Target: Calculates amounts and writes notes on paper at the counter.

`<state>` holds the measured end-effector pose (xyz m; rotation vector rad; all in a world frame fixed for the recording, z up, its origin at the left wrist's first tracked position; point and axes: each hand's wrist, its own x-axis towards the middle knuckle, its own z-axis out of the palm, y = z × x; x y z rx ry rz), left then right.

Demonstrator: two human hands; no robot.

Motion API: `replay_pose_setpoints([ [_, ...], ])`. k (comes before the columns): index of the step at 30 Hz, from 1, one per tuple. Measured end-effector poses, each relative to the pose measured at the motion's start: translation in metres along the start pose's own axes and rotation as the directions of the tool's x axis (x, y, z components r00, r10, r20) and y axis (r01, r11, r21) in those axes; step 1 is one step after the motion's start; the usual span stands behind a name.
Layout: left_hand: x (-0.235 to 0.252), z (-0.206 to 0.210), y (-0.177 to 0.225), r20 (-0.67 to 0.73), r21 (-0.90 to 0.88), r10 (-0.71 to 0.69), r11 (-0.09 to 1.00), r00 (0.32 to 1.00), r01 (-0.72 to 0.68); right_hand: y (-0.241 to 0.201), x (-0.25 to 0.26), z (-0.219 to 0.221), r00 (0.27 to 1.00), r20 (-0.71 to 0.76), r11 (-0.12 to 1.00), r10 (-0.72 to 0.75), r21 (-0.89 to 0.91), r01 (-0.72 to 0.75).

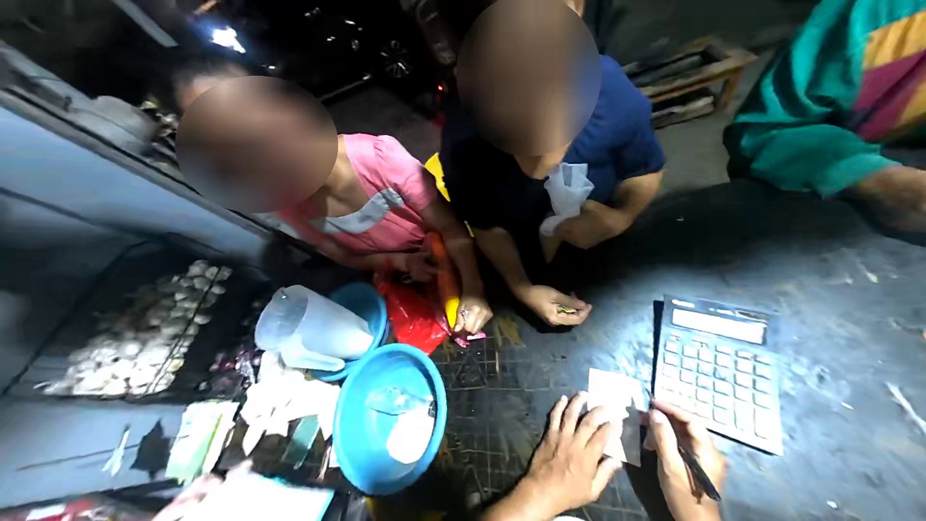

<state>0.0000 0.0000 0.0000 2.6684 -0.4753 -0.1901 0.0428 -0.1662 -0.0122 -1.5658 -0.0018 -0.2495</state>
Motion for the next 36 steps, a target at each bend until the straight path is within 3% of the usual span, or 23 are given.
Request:
replay_pose_setpoints([
  [3, -0.004, 0.019, -0.013, -0.125, 0.083, 0.041, 0.996, 0.991, -0.031, 0.008, -0.005, -0.002, 0.999, 0.038, 0.999, 0.031, -0.03, -0.03],
  [22, -0.003, 0.023, -0.011, -0.082, 0.067, 0.026, 0.998, 0.996, -0.021, 0.02, -0.004, 0.0, 0.998, -0.018, 0.994, -0.056, -0.093, 0.054],
  [36, -0.003, 0.031, -0.014, -0.101, 0.094, 0.036, 0.995, 0.994, -0.026, 0.028, -0.005, 0.001, 0.999, -0.045, 0.993, -0.018, -0.117, 0.013],
])
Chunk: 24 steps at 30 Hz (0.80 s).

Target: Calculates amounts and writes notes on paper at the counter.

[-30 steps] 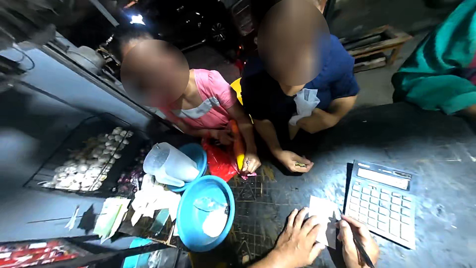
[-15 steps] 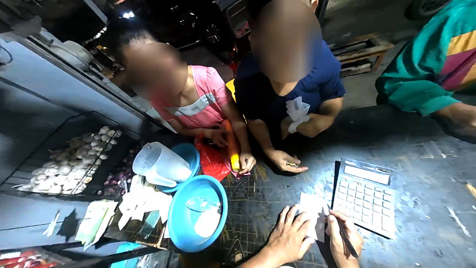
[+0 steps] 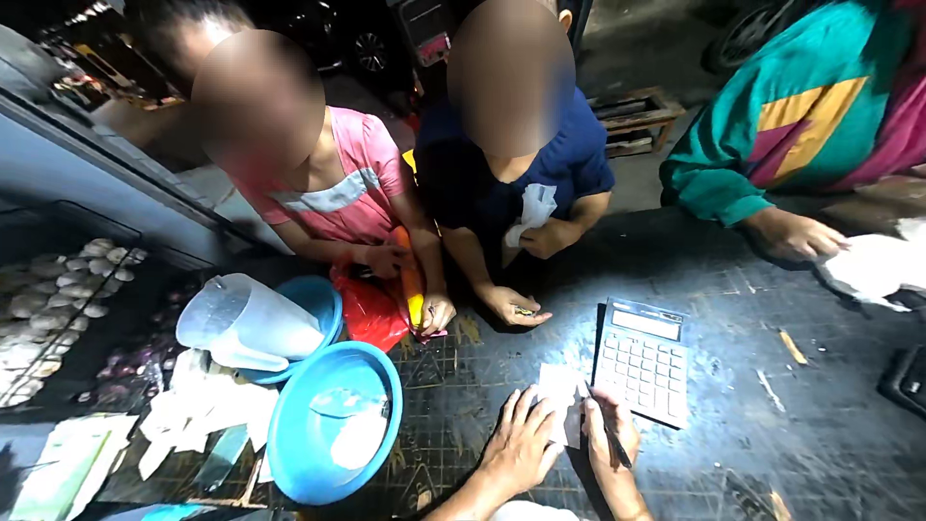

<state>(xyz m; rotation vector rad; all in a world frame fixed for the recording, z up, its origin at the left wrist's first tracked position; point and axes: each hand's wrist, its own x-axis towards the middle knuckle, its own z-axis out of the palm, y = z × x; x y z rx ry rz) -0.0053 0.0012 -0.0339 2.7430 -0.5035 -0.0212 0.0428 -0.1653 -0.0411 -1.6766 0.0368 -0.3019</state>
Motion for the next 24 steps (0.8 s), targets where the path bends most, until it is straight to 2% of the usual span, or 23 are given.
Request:
replay_pose_setpoints([
  [4, 0.005, -0.004, -0.001, -0.062, -0.014, 0.005, 1.0, 0.998, -0.006, -0.013, 0.007, 0.001, 0.998, 0.022, 0.994, 0.061, 0.088, -0.062],
  [7, 0.002, -0.007, 0.006, 0.0, -0.062, -0.012, 0.998, 1.0, 0.012, -0.019, 0.005, -0.004, 0.979, -0.023, 0.97, 0.202, 0.142, -0.197],
  [11, 0.002, 0.002, -0.001, 0.023, -0.072, -0.022, 0.997, 0.999, 0.024, -0.008, 0.002, -0.006, 0.969, 0.0, 0.95, 0.248, 0.194, -0.243],
  [15, 0.0, 0.004, -0.003, 0.014, -0.06, -0.002, 0.998, 1.0, 0.003, -0.008, 0.002, 0.002, 0.98, 0.017, 0.976, 0.197, 0.087, -0.198],
  [20, -0.001, 0.006, -0.004, 0.009, -0.055, 0.003, 0.998, 1.0, -0.003, 0.004, -0.001, 0.01, 1.0, 0.019, 0.999, -0.02, -0.042, 0.021],
  [24, -0.001, 0.007, -0.005, -0.005, -0.05, 0.018, 0.999, 1.0, -0.018, 0.006, -0.002, 0.011, 0.999, 0.031, 0.993, -0.037, -0.115, 0.041],
])
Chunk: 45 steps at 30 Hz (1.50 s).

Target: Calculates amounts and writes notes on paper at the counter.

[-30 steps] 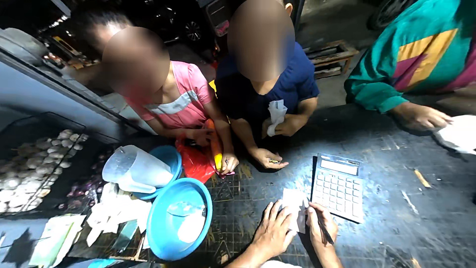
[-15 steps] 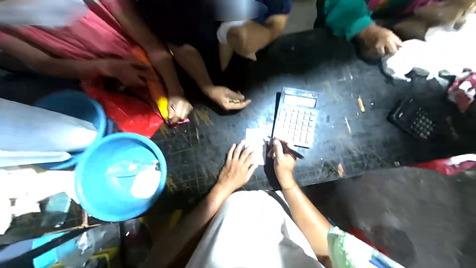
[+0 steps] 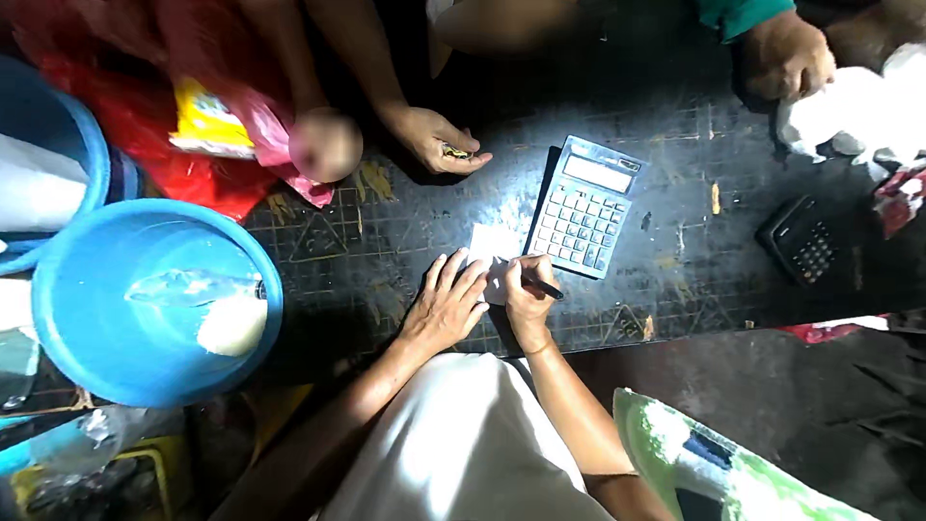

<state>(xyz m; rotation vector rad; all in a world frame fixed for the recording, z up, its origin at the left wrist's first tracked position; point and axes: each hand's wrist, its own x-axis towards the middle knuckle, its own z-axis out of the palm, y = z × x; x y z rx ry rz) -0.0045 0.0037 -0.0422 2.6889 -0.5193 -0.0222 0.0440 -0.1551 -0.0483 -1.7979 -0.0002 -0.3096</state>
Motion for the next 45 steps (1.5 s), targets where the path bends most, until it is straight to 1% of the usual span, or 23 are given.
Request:
replay_pose_setpoints([
  [5, 0.0003, -0.0009, -0.0001, 0.012, 0.009, 0.002, 1.0, 1.0, -0.002, -0.0002, -0.0012, -0.0001, 1.0, 0.005, 1.0, -0.008, -0.003, 0.008],
  [10, 0.0, -0.0018, 0.0, 0.017, 0.019, 0.001, 1.0, 1.0, -0.001, -0.0004, -0.0036, 0.0002, 0.999, 0.01, 0.996, -0.033, -0.087, 0.034],
  [15, 0.0008, -0.0022, 0.0004, 0.019, 0.009, -0.003, 1.0, 1.0, 0.003, -0.0007, -0.0019, -0.0001, 0.999, 0.017, 0.992, -0.028, -0.12, 0.03],
  [19, 0.0008, -0.0028, 0.0002, 0.013, -0.006, 0.001, 1.0, 1.0, -0.001, -0.0009, -0.0017, -0.0011, 0.999, 0.045, 0.994, -0.023, -0.104, 0.027],
  [25, 0.0005, -0.0029, -0.0002, 0.015, 0.009, 0.005, 1.0, 1.0, -0.005, -0.0011, -0.0023, -0.0006, 0.998, 0.054, 0.987, -0.025, -0.158, 0.033],
  [32, 0.0012, -0.0038, 0.0004, 0.025, 0.015, 0.002, 1.0, 1.0, -0.002, -0.0002, -0.0026, 0.0008, 0.999, 0.016, 0.989, -0.029, -0.145, 0.031],
  [36, 0.001, -0.0034, -0.0004, 0.018, 0.009, 0.001, 1.0, 1.0, -0.001, -0.0021, -0.001, 0.0013, 1.0, -0.002, 0.997, -0.012, -0.072, 0.012],
  [40, 0.0015, -0.0036, -0.0003, 0.036, 0.02, 0.001, 1.0, 0.999, -0.001, -0.0029, -0.0009, 0.0019, 1.0, -0.005, 0.988, -0.024, -0.155, 0.023],
  [42, 0.0024, -0.0036, -0.0014, 0.031, 0.018, 0.003, 1.0, 1.0, -0.003, -0.0026, -0.0003, 0.0033, 1.0, -0.011, 0.986, -0.026, -0.166, 0.023],
  [45, -0.0006, -0.0044, 0.0006, 0.033, 0.006, -0.003, 1.0, 0.999, 0.003, -0.0037, -0.0032, 0.0034, 0.999, -0.048, 0.995, 0.015, -0.101, -0.02],
])
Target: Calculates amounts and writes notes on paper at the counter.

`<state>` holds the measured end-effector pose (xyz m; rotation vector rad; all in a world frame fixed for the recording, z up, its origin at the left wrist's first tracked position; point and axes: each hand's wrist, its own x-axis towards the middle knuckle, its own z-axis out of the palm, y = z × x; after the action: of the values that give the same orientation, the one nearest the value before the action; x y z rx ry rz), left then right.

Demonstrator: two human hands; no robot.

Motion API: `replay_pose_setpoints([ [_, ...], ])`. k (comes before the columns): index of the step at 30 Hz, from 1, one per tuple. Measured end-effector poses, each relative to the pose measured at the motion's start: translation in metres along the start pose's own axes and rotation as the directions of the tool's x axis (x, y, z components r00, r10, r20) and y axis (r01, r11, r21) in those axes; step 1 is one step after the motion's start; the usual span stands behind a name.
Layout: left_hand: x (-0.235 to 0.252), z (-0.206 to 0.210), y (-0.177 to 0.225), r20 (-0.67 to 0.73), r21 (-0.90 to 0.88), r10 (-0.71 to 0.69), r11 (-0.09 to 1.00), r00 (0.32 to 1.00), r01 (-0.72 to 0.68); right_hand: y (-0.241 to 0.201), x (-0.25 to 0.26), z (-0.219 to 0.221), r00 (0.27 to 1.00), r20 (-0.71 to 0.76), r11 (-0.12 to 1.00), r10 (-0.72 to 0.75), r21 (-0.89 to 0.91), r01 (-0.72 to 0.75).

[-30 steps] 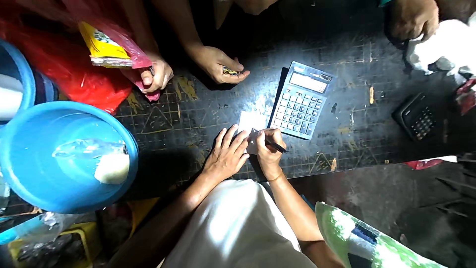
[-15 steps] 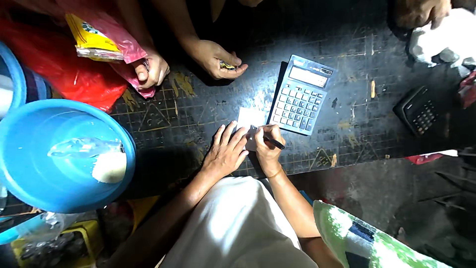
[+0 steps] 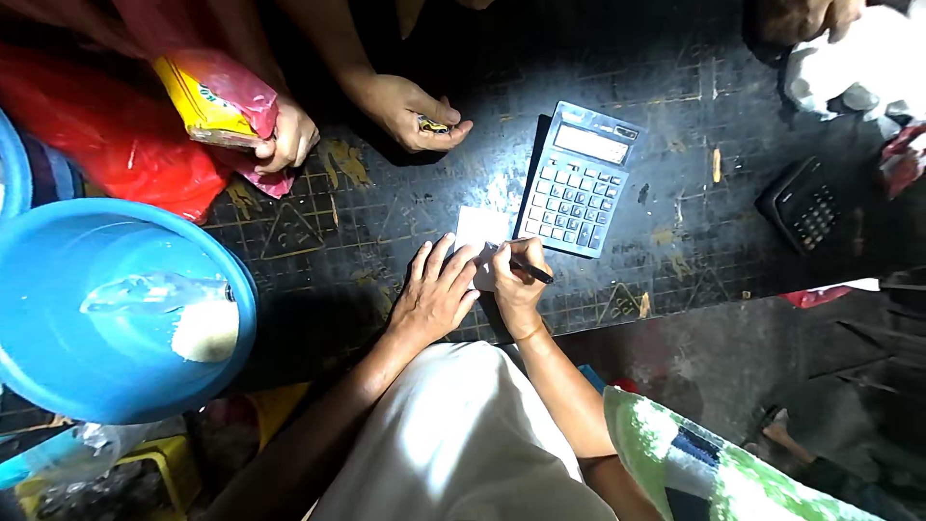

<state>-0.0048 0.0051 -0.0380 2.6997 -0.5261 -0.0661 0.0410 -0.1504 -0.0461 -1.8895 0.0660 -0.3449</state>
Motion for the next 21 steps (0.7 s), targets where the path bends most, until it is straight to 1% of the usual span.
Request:
replay_pose_setpoints([
  [2, -0.002, 0.0, 0.003, -0.003, -0.027, -0.012, 1.0, 1.0, 0.012, -0.001, 0.0, -0.004, 0.998, -0.033, 0.988, 0.061, 0.141, -0.056],
  [5, 0.004, -0.002, 0.0, -0.037, -0.027, -0.023, 0.999, 0.999, 0.022, -0.002, 0.011, -0.003, 0.989, -0.068, 0.935, 0.129, 0.34, -0.099],
  [8, 0.0, -0.003, 0.002, -0.025, -0.019, -0.023, 1.0, 0.999, 0.023, -0.006, 0.007, -0.012, 0.975, -0.064, 0.885, 0.214, 0.434, -0.166],
  [10, 0.001, -0.002, 0.001, -0.022, -0.006, -0.018, 1.0, 1.0, 0.018, -0.006, 0.002, -0.021, 0.976, -0.06, 0.876, 0.209, 0.455, -0.16],
  [12, 0.0, -0.003, 0.0, -0.023, 0.004, -0.018, 1.0, 1.0, 0.018, -0.002, -0.008, -0.033, 0.99, -0.042, 0.924, 0.133, 0.368, -0.109],
  [14, 0.0, -0.003, 0.0, -0.019, 0.003, -0.02, 1.0, 1.0, 0.02, 0.006, -0.019, -0.048, 1.0, -0.012, 0.987, -0.023, 0.16, 0.025],
  [15, 0.001, -0.003, 0.001, -0.016, -0.001, -0.017, 1.0, 1.0, 0.017, 0.01, -0.021, -0.055, 0.994, 0.01, 0.994, -0.108, 0.025, 0.108],
  [16, 0.002, -0.003, 0.001, -0.012, -0.004, -0.014, 1.0, 1.0, 0.014, 0.011, -0.021, -0.06, 0.984, 0.016, 0.979, -0.175, -0.105, 0.176],
  [18, 0.002, -0.003, 0.002, -0.013, 0.008, -0.008, 1.0, 1.0, 0.009, 0.01, -0.016, -0.062, 0.967, 0.041, 0.92, -0.252, -0.298, 0.253],
  [21, 0.002, -0.003, 0.002, -0.026, 0.032, 0.004, 0.999, 1.0, -0.003, 0.01, 0.002, -0.056, 0.956, 0.121, 0.847, -0.268, -0.444, 0.293],
])
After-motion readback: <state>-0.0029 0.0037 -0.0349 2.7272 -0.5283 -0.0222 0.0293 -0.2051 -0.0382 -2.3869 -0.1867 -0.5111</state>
